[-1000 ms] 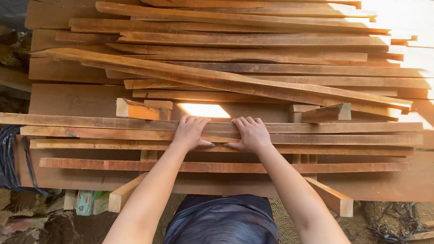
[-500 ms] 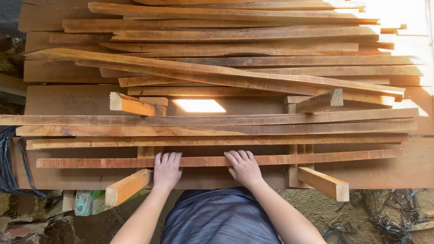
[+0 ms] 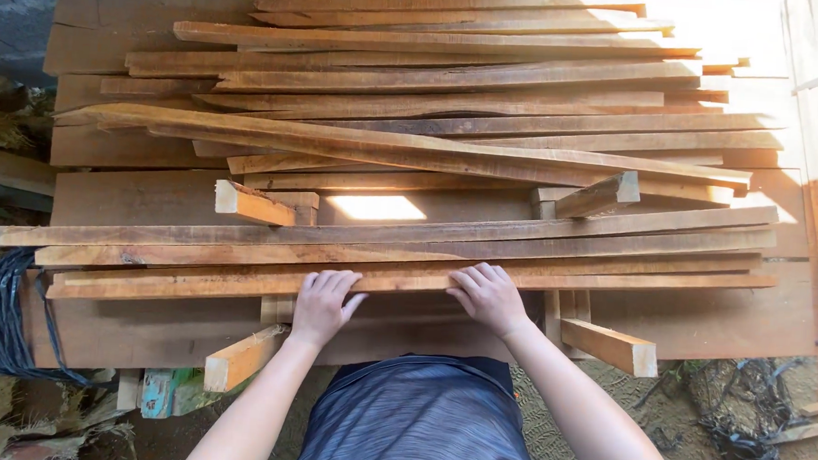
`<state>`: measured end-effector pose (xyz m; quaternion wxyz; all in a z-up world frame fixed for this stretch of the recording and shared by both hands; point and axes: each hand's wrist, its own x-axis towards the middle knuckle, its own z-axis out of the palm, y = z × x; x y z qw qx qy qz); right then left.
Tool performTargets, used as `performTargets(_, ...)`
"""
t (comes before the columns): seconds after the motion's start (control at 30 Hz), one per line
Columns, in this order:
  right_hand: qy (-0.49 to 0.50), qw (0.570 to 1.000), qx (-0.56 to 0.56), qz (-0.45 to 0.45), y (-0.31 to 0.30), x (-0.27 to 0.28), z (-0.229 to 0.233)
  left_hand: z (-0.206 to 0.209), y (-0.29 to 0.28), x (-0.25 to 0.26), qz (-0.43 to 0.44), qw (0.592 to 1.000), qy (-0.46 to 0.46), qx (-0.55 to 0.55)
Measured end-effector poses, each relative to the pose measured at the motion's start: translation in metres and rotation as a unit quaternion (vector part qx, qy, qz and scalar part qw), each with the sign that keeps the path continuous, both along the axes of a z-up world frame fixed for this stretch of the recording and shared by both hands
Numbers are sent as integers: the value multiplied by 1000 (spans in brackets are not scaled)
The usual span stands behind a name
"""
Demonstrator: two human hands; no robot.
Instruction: Organizing thin wood slats and bundling them together using plastic strips.
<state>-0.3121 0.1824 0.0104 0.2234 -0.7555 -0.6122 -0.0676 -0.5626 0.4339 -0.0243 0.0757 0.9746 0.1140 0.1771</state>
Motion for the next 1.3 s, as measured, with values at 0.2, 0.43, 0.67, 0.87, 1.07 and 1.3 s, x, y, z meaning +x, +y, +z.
performTargets(0.2, -6, 998, -17, 54, 27, 6, 10, -16, 10, 6, 23, 997, 39, 59)
performTargets(0.43, -39, 995, -38, 78, 15, 9, -1, -14, 4, 6, 8, 998, 37, 41)
performTargets(0.67, -48, 998, 11, 29, 23, 8, -12, -15, 3, 5, 36, 999, 12, 25)
performTargets(0.87, -28, 999, 33, 12, 28, 5, -19, -11, 3, 6, 67, 997, -10, 40)
performTargets(1.07, -1, 999, 33, -6, 35, -4, -16, -9, -2, 5, 93, 995, 23, 40)
performTargets(1.3, -7, 999, 33, -7, 41, -7, -23, -12, 10, 5, 85, 992, 73, 62)
